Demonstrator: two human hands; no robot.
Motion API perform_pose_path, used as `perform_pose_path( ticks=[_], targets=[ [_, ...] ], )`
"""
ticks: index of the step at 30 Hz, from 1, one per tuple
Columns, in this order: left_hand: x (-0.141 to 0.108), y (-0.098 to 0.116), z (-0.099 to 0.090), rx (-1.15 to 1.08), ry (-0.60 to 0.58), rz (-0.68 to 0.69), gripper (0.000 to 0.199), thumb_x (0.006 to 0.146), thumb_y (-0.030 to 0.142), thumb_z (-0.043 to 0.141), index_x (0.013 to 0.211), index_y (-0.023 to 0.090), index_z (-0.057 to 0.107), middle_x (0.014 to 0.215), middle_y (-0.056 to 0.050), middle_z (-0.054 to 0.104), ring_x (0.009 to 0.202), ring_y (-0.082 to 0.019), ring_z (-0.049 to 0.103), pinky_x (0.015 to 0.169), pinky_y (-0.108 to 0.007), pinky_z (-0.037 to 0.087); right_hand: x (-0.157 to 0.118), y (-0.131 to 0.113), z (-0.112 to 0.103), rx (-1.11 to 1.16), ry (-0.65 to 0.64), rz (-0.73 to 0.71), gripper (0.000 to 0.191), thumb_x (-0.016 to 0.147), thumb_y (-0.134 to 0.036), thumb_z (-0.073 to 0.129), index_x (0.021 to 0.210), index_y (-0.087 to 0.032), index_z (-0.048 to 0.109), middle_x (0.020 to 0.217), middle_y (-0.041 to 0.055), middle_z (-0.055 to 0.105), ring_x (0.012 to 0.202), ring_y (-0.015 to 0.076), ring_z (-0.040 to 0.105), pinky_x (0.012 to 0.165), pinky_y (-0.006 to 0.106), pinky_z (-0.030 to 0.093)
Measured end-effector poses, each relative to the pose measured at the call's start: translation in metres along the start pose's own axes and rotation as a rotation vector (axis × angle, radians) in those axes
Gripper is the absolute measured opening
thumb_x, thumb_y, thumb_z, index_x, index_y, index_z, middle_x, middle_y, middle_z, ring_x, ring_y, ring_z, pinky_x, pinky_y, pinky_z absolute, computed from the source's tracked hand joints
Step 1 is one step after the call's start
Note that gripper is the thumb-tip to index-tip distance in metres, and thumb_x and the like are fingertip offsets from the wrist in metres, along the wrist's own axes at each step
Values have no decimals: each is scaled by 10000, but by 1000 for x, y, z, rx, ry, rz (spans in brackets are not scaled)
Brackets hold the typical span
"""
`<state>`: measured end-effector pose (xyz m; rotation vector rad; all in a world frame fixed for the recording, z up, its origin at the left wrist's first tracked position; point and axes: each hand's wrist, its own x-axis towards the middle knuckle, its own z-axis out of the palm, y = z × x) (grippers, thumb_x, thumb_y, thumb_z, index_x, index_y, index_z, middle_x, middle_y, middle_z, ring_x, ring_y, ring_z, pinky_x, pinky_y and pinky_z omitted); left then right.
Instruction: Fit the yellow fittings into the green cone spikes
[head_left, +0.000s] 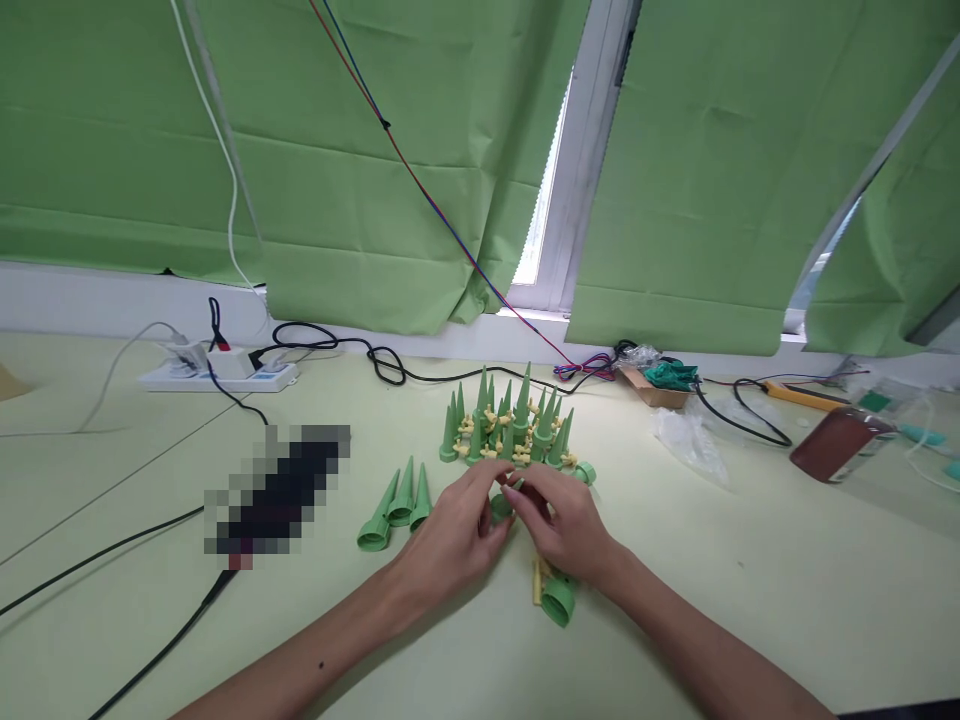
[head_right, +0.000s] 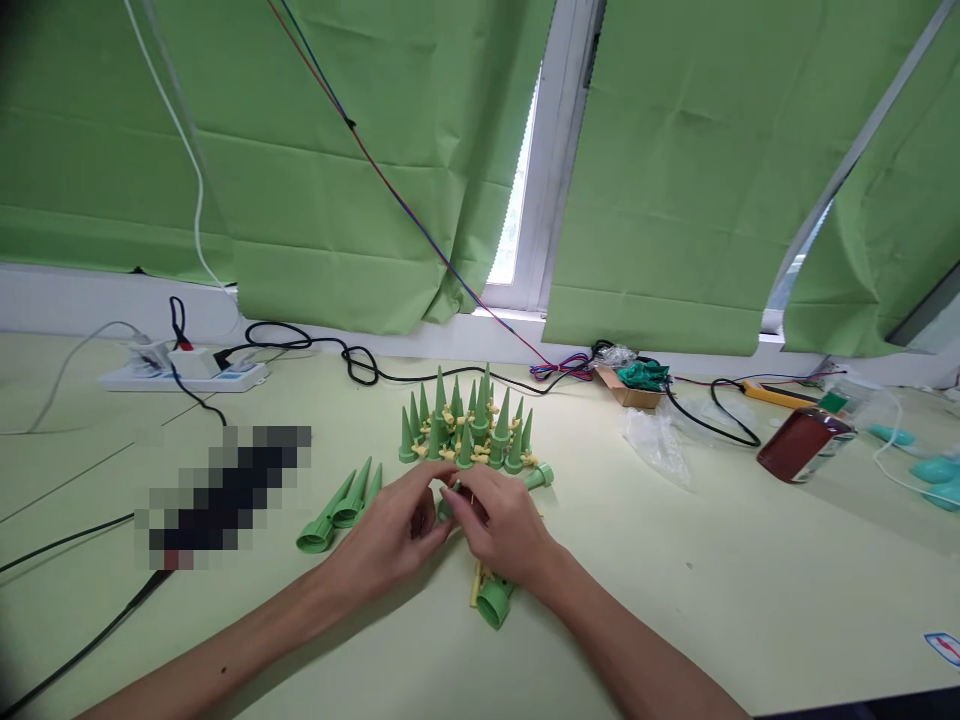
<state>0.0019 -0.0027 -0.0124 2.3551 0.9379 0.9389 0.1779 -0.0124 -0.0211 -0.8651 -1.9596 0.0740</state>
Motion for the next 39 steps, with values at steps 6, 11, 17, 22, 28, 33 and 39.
perform_pose_path(
  ticks=[6, 11, 17, 22, 28, 33, 39],
  targets=[
    [-1, 10, -6, -9, 174, 116, 411, 816, 181, 592, 1181, 218, 406, 1007, -49, 518, 663, -116, 482, 563, -243, 423, 3, 3, -5, 37, 119, 143, 96, 947, -243, 521, 920, -183, 591, 665, 2, 578, 536, 124, 515, 517, 236, 433],
    [-6, 14, -5, 96, 182, 429, 129, 835, 142, 585, 932, 197, 519, 735, -4, 540, 635, -128, 488, 545, -252, 367, 12, 3, -14, 19, 173, 227, 149, 952, -292, 524, 877, -181, 589, 630, -7, 562, 520, 119, 490, 515, 238, 415],
    [-10, 17, 5, 306, 20, 616, 223, 854, 181, 556, 633, 182, 534, 506, 21, 474, 473, -111, 438, 459, -299, 250, 28, -1, -19, -65, -19, 194, 307, 973, -296, 483, 690, -191, 539, 562, -27, 489, 502, 112, 410, 510, 244, 338],
    [-12, 21, 8, 324, 22, 631, 291, 855, 177, 545, 567, 179, 502, 468, 19, 463, 447, -110, 441, 457, -305, 251, 48, -8, -20, -63, -116, 128, 321, 951, -275, 531, 643, -190, 505, 555, -40, 457, 514, 105, 398, 519, 234, 312],
    [-12, 19, 10, 316, 7, 601, 318, 882, 160, 515, 565, 188, 504, 476, 17, 476, 442, -109, 457, 458, -296, 271, 83, -12, -15, -86, 41, 128, 290, 961, -304, 513, 697, -191, 557, 570, -30, 497, 524, 110, 416, 547, 234, 334],
    [-11, 18, 11, 304, 8, 597, 336, 894, 150, 500, 559, 186, 500, 478, 15, 468, 438, -106, 450, 449, -294, 244, 119, -13, -4, -106, 78, 108, 301, 973, -315, 489, 706, -185, 536, 592, -33, 515, 536, 104, 420, 581, 233, 334],
    [-9, 20, 10, 284, -23, 575, 357, 905, 150, 481, 550, 183, 492, 470, 13, 459, 433, -108, 423, 451, -298, 252, 152, -7, 16, -111, 59, 82, 293, 968, -273, 495, 692, -179, 520, 613, -19, 517, 580, 118, 442, 631, 244, 339]
  ],
)
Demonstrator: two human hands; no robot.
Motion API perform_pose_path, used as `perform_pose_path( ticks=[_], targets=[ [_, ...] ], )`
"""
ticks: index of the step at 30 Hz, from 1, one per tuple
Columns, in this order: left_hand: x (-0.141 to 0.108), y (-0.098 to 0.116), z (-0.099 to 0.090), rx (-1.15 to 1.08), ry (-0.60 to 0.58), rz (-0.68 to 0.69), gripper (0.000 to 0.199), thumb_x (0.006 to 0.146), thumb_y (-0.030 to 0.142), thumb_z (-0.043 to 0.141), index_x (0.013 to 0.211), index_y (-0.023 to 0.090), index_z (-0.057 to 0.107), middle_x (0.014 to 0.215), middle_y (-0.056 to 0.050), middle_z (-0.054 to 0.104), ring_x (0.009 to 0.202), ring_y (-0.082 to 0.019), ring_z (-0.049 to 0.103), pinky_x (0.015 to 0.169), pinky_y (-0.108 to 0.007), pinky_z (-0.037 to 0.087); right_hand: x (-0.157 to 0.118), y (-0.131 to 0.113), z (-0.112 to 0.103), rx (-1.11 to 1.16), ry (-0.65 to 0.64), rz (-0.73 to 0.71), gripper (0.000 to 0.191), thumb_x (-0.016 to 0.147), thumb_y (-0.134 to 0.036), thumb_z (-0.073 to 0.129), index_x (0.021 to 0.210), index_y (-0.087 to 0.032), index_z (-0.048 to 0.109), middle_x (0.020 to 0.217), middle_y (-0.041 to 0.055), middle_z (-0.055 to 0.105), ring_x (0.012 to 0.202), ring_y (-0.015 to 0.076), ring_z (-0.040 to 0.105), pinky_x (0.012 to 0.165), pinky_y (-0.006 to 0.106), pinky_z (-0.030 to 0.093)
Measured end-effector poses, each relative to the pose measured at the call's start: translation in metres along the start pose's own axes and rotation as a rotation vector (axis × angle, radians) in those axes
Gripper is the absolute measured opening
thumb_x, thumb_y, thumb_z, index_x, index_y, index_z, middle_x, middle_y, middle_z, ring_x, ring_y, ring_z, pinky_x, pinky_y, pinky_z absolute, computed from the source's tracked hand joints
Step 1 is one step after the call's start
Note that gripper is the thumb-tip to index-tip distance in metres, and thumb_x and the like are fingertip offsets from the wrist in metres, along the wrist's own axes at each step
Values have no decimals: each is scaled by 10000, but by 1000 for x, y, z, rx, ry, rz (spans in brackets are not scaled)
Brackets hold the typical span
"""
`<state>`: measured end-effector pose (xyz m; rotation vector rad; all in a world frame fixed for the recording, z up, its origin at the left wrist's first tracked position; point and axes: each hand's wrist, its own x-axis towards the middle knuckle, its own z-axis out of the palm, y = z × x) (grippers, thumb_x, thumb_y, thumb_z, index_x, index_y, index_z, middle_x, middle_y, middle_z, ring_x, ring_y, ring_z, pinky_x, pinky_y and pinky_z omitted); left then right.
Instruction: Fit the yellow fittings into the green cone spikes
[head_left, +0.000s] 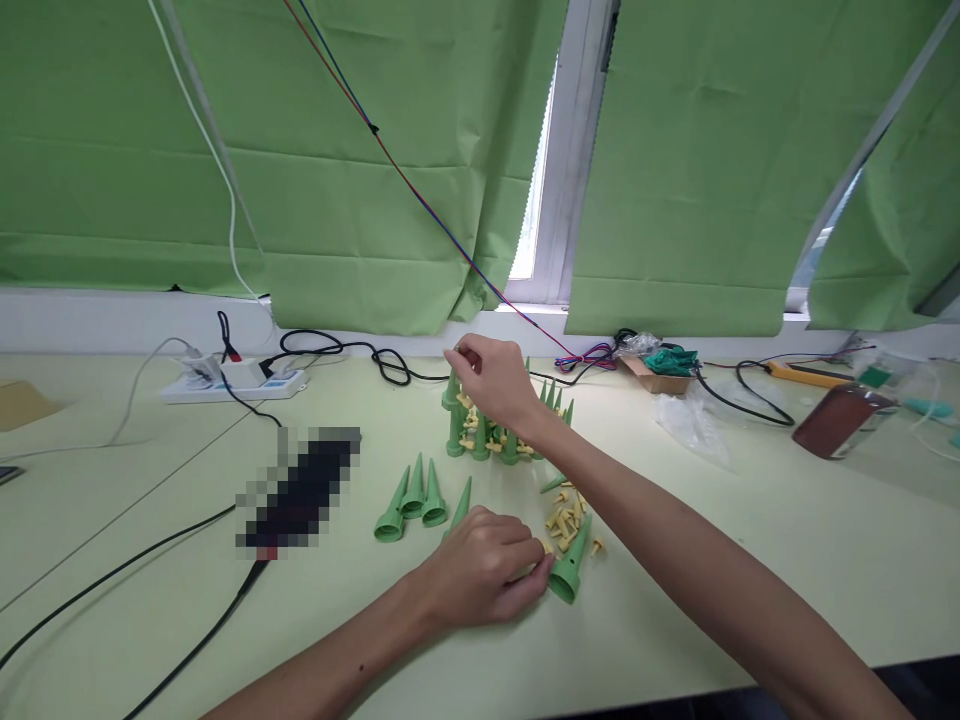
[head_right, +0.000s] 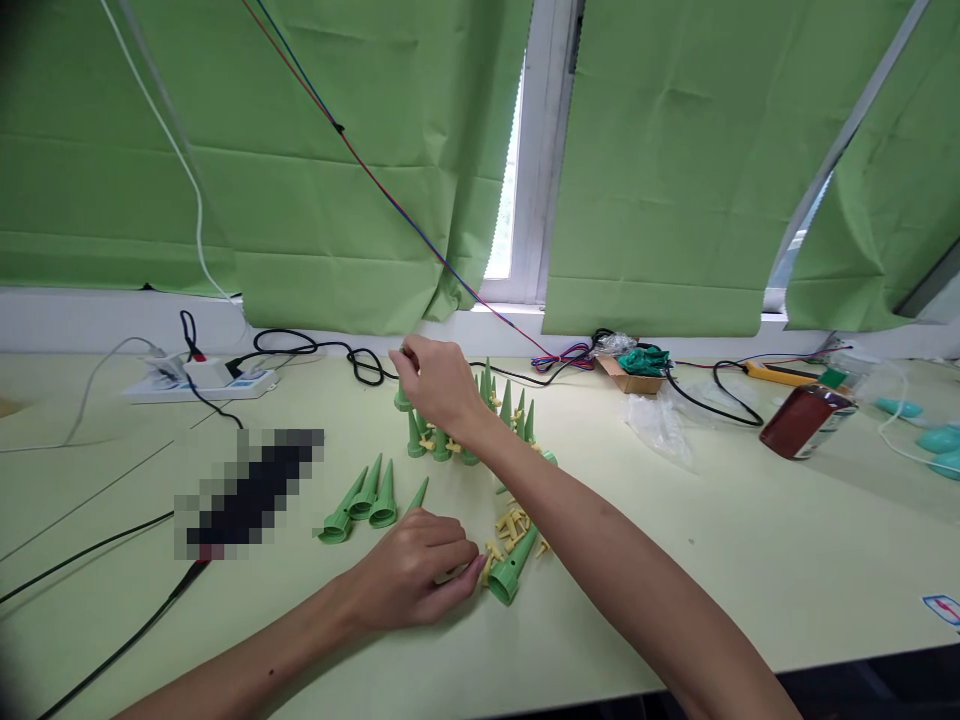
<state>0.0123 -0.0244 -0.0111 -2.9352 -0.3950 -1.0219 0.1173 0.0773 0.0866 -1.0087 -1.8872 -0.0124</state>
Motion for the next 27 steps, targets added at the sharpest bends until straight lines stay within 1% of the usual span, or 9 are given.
perform_pose_path(
  ticks=[4, 9, 14, 19, 22, 24, 25, 27],
  targets=[
    [-1, -1, 0, 11, 9, -19, 347, 899, 152, 488, 553, 180, 504, 474, 12, 468, 436, -108, 434, 459, -297, 256, 7, 1, 12, -33, -88, 35, 290, 962, -249, 492, 679, -185, 500, 617, -5, 522, 577, 131, 440, 614, 252, 326],
    [-2, -2, 1, 12, -1, -30, 339, 900, 157, 494, 562, 176, 519, 479, 6, 489, 442, -111, 450, 465, -295, 259, 2, 4, 24, -105, -202, 66, 307, 944, -224, 506, 642, -202, 455, 580, -9, 461, 558, 142, 400, 584, 261, 295],
    [-2, -3, 2, -2, -9, -17, 351, 901, 154, 487, 551, 174, 500, 481, 5, 493, 438, -110, 438, 458, -292, 263, -5, 9, 29, -116, -248, 92, 336, 945, -219, 504, 620, -210, 418, 556, -14, 420, 532, 143, 389, 572, 267, 296],
    [-2, -5, 5, -3, 8, -11, 349, 899, 149, 494, 551, 171, 494, 478, 11, 489, 436, -105, 431, 457, -286, 265, -7, 10, 27, -132, -271, 138, 299, 956, -233, 490, 659, -202, 467, 597, 15, 476, 561, 165, 457, 552, 270, 310],
    [-2, -6, 7, -2, 13, -5, 352, 901, 152, 499, 550, 169, 492, 480, 13, 491, 438, -103, 429, 455, -290, 262, -9, 9, 24, -133, -280, 163, 192, 959, -243, 499, 785, -175, 544, 642, 40, 534, 627, 193, 528, 568, 268, 346],
    [-2, -6, 7, 1, 16, -3, 355, 899, 152, 501, 545, 169, 487, 476, 14, 487, 436, -103, 425, 453, -294, 257, -12, 6, 21, -127, -269, 175, 114, 961, -243, 505, 964, -145, 564, 660, 41, 561, 653, 203, 555, 594, 269, 374],
    [-2, -6, 7, 4, 17, -3, 356, 898, 153, 502, 543, 169, 486, 474, 15, 485, 434, -103, 424, 452, -296, 254, -14, 4, 19, -121, -245, 181, 153, 963, -236, 503, 1068, -131, 543, 663, 35, 569, 654, 202, 560, 611, 270, 386],
    [-2, -6, 6, 13, 15, -7, 353, 897, 154, 503, 545, 169, 488, 473, 14, 485, 434, -103, 427, 453, -297, 249, -18, 0, 16, -100, -194, 153, 286, 974, -219, 472, 1241, -119, 452, 657, 10, 572, 604, 186, 546, 622, 268, 396]
  ],
)
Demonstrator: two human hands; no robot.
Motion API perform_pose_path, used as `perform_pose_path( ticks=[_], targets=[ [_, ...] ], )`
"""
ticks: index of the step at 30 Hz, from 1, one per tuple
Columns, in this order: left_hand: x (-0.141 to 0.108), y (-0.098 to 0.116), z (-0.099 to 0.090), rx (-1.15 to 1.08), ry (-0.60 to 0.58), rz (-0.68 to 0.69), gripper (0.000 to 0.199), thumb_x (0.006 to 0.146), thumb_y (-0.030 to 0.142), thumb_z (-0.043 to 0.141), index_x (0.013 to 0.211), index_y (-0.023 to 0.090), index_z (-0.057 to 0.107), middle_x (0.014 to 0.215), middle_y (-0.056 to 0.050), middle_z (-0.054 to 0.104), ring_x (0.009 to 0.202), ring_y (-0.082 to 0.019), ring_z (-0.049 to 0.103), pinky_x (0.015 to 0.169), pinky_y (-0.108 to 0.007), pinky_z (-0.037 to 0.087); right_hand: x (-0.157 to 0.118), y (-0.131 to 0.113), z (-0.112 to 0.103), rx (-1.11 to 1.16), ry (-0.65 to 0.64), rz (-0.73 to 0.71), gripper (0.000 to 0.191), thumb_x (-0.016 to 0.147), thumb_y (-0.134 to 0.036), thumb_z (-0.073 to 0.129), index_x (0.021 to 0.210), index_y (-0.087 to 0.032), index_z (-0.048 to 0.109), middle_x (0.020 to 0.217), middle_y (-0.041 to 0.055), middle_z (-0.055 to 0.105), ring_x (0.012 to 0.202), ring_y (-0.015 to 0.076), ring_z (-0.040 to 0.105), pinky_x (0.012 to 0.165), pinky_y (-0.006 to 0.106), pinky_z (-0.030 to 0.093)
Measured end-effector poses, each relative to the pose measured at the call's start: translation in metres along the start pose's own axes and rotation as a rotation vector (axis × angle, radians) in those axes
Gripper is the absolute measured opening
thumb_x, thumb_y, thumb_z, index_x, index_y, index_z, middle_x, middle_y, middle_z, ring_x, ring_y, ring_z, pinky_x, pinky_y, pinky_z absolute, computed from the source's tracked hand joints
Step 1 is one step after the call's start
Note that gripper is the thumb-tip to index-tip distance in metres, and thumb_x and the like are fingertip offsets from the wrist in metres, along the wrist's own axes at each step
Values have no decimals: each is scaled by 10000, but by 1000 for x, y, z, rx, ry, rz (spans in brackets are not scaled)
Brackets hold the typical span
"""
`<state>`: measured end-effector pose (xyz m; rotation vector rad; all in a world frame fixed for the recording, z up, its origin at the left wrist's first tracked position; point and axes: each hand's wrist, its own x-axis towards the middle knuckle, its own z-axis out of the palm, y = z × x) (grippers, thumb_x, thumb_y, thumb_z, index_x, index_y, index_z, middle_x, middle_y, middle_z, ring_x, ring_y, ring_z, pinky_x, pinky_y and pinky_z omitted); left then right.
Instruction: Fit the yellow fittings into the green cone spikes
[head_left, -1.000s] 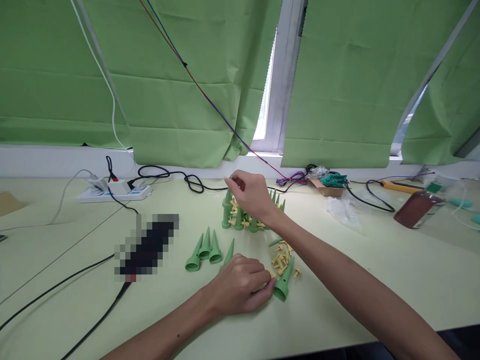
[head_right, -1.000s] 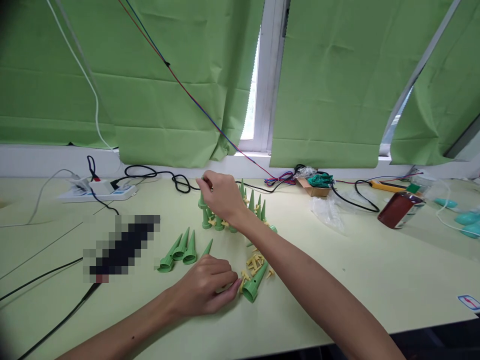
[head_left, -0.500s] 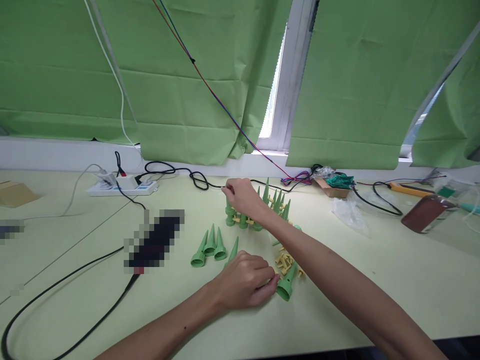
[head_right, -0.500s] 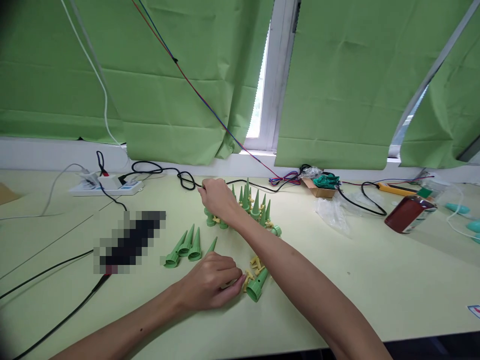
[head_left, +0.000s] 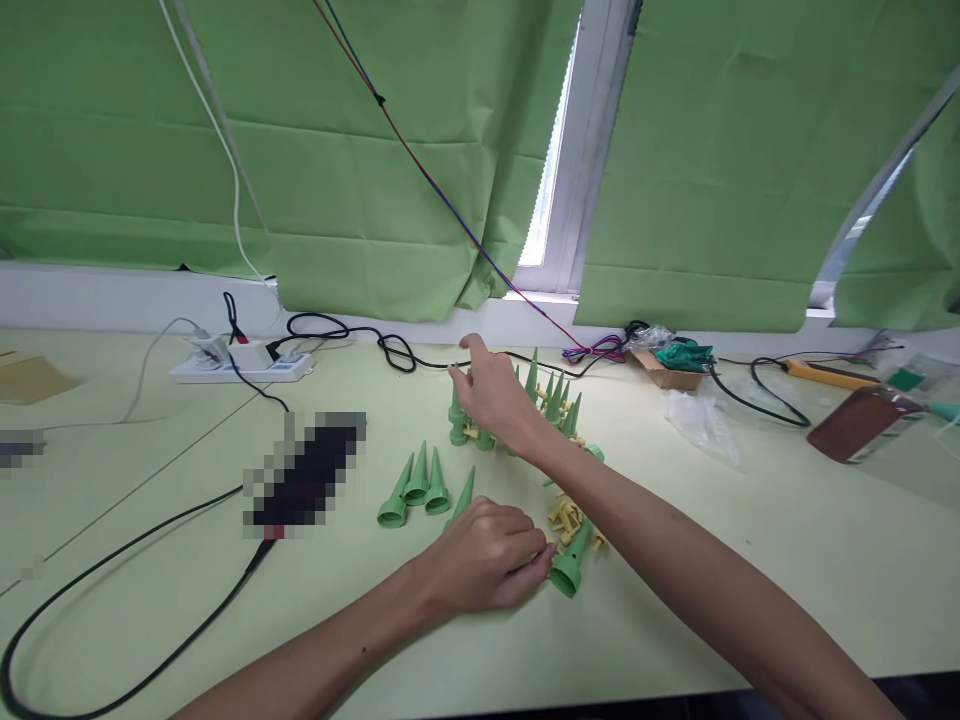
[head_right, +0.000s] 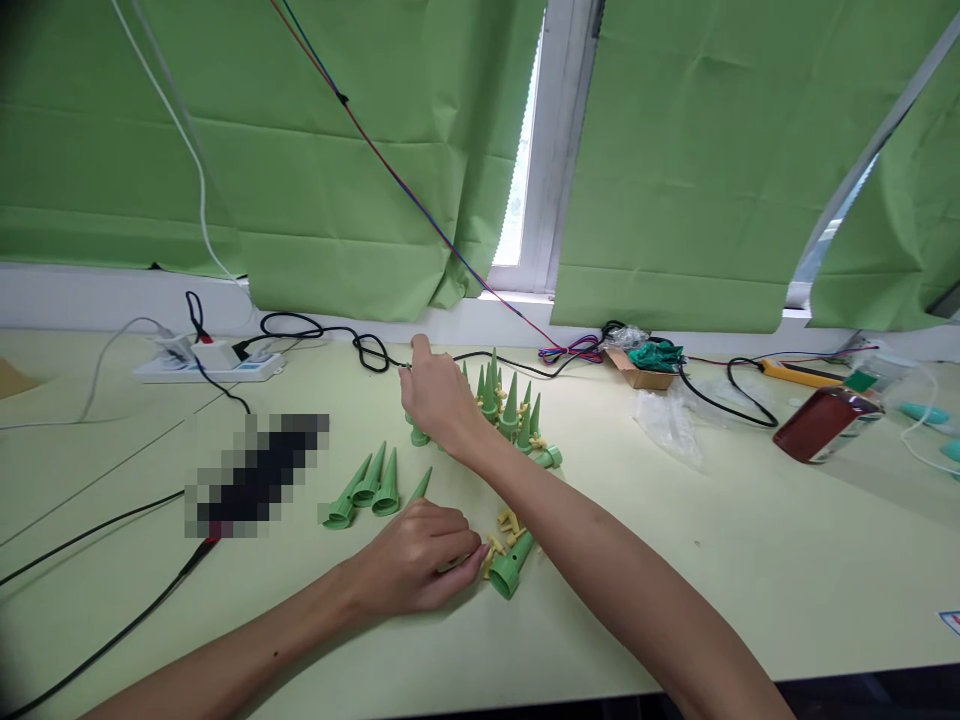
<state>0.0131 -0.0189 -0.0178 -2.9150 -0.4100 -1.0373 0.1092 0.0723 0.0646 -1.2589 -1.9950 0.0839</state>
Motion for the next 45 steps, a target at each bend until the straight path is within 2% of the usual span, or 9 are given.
perform_pose_path(
  ticks=[5, 10, 14, 16, 24, 33, 37, 41, 45],
  targets=[
    [1, 2, -1, -3, -14, 5, 326, 893, 149, 505, 568, 172, 501, 475, 17, 490, 440, -104, 446, 463, -292, 246, -19, -4, 2, 60, 38, -167, 232, 983, -190, 433, 1207, -145, 476, 705, 5, 593, 635, 161, 552, 658, 253, 397],
    [1, 4, 0, -31, 6, 39, 316, 879, 136, 526, 567, 175, 495, 478, 17, 506, 448, -108, 456, 465, -301, 257, -39, 4, 13, 67, -243, -287, 107, 952, -220, 537, 990, -156, 614, 737, 24, 642, 697, 163, 569, 644, 255, 382],
    [1, 5, 2, -56, 57, 85, 319, 861, 126, 547, 553, 177, 485, 462, 22, 491, 435, -108, 429, 452, -308, 250, -52, 11, 15, 102, -499, -235, 164, 910, -324, 638, 951, -166, 654, 768, 21, 673, 671, 147, 567, 591, 237, 367],
    [1, 6, 2, -69, 83, 101, 319, 848, 118, 557, 545, 176, 477, 450, 29, 473, 424, -105, 404, 442, -311, 240, -58, 13, 14, 136, -546, -223, 177, 901, -344, 654, 916, -168, 662, 785, 20, 679, 691, 146, 570, 596, 237, 375],
    [2, 8, 1, -65, 137, 121, 318, 843, 116, 558, 538, 168, 485, 457, 28, 474, 435, -100, 415, 450, -307, 260, -82, 24, 16, 304, -547, -138, 134, 904, -252, 641, 1026, -196, 634, 825, 29, 691, 725, 161, 614, 645, 264, 472],
    [4, 7, -2, -13, 159, 89, 307, 872, 100, 529, 572, 168, 517, 473, 22, 490, 448, -108, 406, 459, -308, 265, -98, 30, 4, 268, -419, -27, 93, 917, -156, 541, 912, -197, 625, 824, 28, 676, 744, 173, 598, 672, 287, 463],
    [3, 2, -1, -19, 203, -67, 210, 871, 77, 538, 682, 167, 548, 555, 17, 528, 504, -108, 443, 484, -276, 294, -106, 38, -8, 256, -274, -94, 193, 980, -149, 417, 979, -211, 600, 885, 41, 667, 779, 172, 594, 718, 297, 475],
    [3, -6, -3, -23, 215, -418, 60, 899, 140, 507, 904, 177, 553, 706, 7, 548, 580, -116, 480, 526, -236, 366, -110, 49, -16, 219, -172, -161, 265, 963, -80, 378, 1153, -185, 530, 1021, 79, 655, 914, 200, 618, 812, 346, 501],
    [3, -17, -8, -14, 129, -644, 191, 886, 197, 532, 1077, 201, 533, 977, -34, 600, 640, -124, 515, 592, -259, 428, -111, 52, -17, 154, -131, -225, 350, 918, -25, 383, 1207, -194, 488, 1073, 93, 650, 960, 218, 630, 821, 370, 522]
  ],
)
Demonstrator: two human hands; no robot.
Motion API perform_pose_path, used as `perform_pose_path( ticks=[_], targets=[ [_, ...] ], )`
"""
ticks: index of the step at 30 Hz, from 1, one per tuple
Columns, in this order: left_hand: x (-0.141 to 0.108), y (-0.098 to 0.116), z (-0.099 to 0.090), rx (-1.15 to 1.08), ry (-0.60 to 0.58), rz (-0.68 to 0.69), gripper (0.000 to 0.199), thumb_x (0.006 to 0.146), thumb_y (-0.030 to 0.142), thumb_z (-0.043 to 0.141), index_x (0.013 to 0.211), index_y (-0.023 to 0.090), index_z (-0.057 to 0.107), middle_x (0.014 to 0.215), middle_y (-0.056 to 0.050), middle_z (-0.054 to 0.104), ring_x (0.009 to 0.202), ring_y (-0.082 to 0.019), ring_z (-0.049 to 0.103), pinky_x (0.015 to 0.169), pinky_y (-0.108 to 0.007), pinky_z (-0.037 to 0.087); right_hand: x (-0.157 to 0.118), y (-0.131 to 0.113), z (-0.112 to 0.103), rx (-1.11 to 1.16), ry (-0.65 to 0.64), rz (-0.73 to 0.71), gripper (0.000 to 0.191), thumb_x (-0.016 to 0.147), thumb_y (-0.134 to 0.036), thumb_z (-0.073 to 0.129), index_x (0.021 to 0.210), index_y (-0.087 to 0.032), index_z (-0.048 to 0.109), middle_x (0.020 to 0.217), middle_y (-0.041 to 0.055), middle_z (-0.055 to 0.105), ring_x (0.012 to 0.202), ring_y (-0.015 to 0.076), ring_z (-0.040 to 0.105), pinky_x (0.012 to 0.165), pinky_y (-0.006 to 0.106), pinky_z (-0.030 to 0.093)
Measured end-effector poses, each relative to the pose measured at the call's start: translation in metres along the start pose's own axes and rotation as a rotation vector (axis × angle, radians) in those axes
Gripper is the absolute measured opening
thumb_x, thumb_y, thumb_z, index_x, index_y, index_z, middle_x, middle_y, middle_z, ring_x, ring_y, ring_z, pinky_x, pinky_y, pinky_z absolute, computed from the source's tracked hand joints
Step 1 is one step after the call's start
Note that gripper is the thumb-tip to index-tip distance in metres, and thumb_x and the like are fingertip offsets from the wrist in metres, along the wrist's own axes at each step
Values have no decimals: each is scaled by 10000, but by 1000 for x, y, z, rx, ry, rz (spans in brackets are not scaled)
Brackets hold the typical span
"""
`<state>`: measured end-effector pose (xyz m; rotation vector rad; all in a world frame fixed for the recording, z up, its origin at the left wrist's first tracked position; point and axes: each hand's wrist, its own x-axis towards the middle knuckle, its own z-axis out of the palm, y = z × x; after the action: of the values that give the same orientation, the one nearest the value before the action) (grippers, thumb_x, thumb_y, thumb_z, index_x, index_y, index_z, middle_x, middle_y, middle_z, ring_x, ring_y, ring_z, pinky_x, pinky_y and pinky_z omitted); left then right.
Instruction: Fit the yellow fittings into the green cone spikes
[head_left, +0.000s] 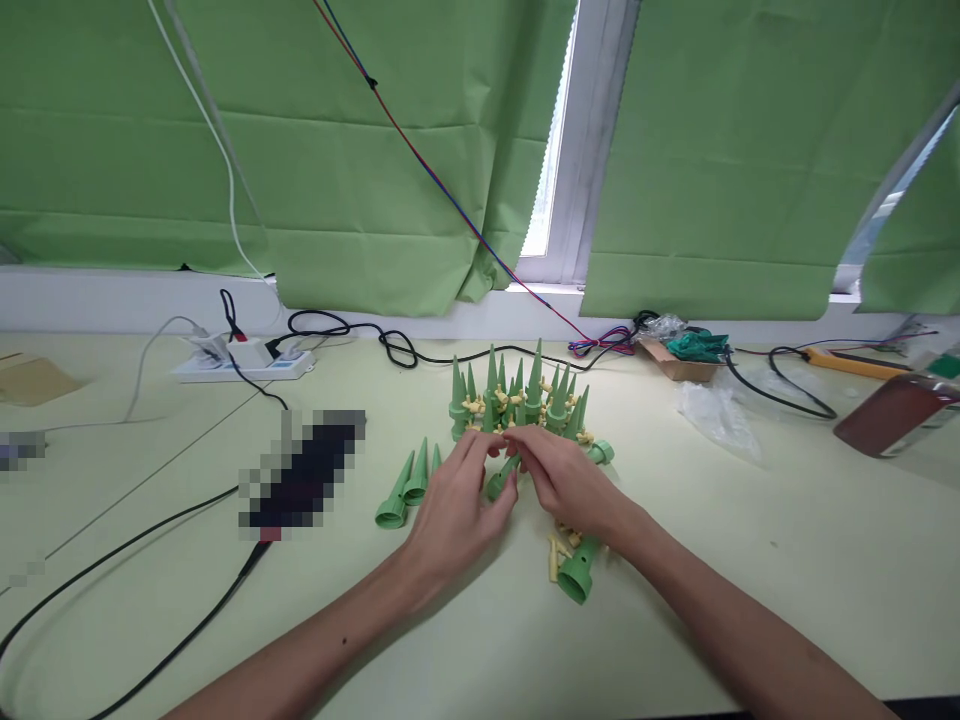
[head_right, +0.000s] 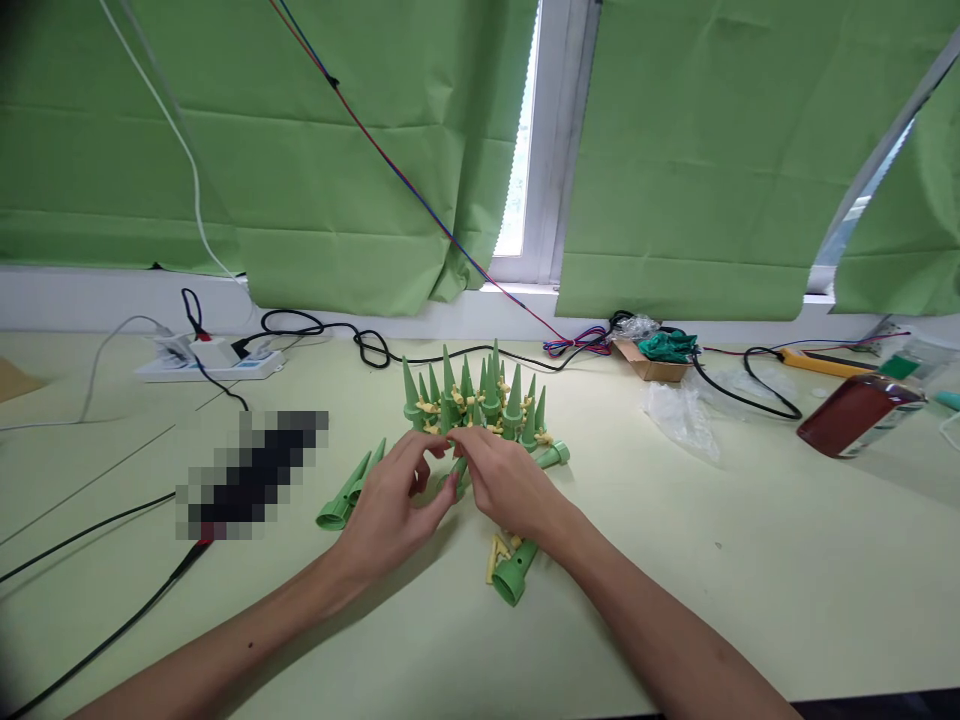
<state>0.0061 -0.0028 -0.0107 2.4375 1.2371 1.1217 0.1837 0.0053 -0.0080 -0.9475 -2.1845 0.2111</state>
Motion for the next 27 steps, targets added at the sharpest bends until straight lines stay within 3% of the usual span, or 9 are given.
perform_pose_path(
  ticks=[4, 7, 16, 20, 27],
  targets=[
    [3, -8, 1, 10, -137, -51, 257, 887, 216, 539, 1143, 206, 560, 1059, -56, 619, 696, -157, 561, 616, -281, 448, -2, 0, 3, -8, 45, -31, 369, 923, -23, 365, 1241, -182, 466, 1037, 94, 661, 931, 213, 646, 787, 345, 533],
    [3, -11, 5, -19, -204, -44, 249, 900, 194, 514, 1138, 192, 588, 1003, -63, 639, 698, -174, 571, 620, -290, 450, -3, -1, 4, -32, 68, -58, 369, 926, -28, 367, 1247, -182, 466, 1042, 96, 665, 940, 211, 648, 793, 340, 532],
    [4, -10, 3, -71, -221, -31, 64, 885, 150, 511, 885, 178, 568, 887, -28, 612, 675, -158, 531, 609, -280, 406, -4, -6, -2, 6, 122, -126, 264, 970, -111, 395, 1171, -202, 538, 949, 64, 696, 824, 183, 666, 724, 305, 528],
    [2, -13, 5, -48, -219, -46, 124, 889, 233, 552, 786, 185, 501, 780, -3, 560, 659, -155, 506, 565, -261, 354, -4, -3, -7, 44, 250, -45, 218, 978, -203, 456, 1182, -201, 534, 809, 25, 684, 634, 140, 633, 600, 257, 503],
    [1, -17, 7, -48, -193, -48, 176, 886, 251, 563, 758, 193, 456, 705, 14, 522, 583, -134, 447, 521, -248, 302, -3, 6, -16, -18, 328, 59, 181, 983, -260, 430, 1062, -187, 576, 677, 12, 633, 548, 131, 575, 545, 247, 447]
  ],
)
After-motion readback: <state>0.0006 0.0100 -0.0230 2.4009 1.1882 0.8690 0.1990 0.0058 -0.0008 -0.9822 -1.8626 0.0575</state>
